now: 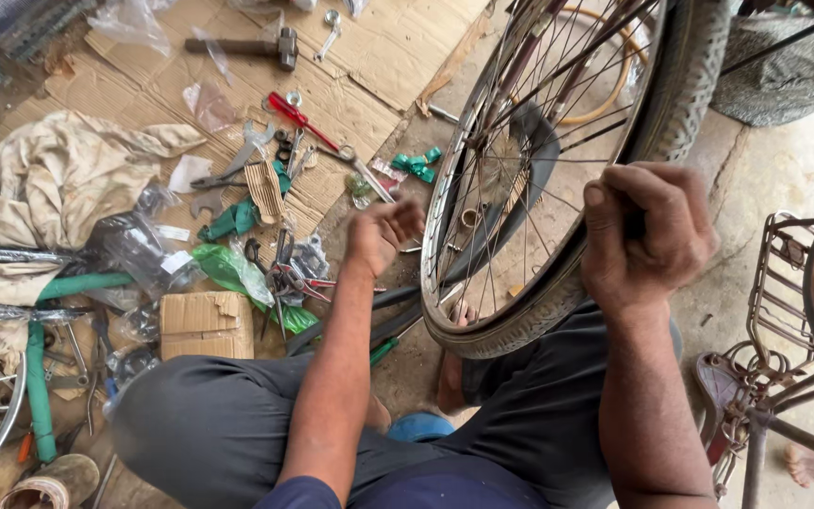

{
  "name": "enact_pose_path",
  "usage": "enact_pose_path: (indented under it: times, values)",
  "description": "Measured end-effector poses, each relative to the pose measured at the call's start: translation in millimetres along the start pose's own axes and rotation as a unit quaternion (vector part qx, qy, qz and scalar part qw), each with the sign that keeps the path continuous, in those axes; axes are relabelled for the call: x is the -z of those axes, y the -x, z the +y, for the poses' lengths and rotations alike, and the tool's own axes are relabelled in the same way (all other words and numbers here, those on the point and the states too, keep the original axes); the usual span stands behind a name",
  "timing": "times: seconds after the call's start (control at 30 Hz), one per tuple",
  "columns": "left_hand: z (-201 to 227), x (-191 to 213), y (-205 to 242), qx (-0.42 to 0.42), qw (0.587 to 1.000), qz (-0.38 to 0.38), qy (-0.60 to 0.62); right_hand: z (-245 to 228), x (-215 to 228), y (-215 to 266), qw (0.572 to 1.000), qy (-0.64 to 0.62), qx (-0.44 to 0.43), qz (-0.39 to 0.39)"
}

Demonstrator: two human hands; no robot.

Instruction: The person sits on the floor and manipulates a bicycle inner tube, inspecting it and attempting to fit it into the tire. They then lift the bicycle wheel and work on seating the tire onto the rim, using their hands to push the tire bead over the rim edge.

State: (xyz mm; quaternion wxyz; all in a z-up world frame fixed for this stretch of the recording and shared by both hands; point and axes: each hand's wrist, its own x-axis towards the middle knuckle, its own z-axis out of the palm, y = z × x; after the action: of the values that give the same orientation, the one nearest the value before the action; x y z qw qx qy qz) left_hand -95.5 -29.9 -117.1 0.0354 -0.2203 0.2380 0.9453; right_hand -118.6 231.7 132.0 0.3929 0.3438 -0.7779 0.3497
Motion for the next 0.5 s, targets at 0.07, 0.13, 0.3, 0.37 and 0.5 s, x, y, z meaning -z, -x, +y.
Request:
enact_pose_path:
  times: [0.07,0.13,0.3,0.37,0.5]
  values:
    - [-29,25,-24,-0.007,0.995,0.044,-0.089,-9,7,5,0.999,0.02,-0.027,-0.03]
    - [-56,42,-49,-0.037,0.983,0.089,-0.155,-15,12,5,0.998,0.034,-0.042,-0.044]
    - [-51,34,-65,-0.16,0.947,0.11,-0.258,-17,8,-2,0.998,0.025,-0.038,-0.042]
    - [-45,16,-71,-0.206,0.902,0.099,-0.365,-17,8,-3,0.998,0.027,-0.041,-0.045]
    - [-50,-7,-90,-0.32,0.77,0.046,-0.55,-23,9,-3,0.995,0.054,-0.058,-0.055]
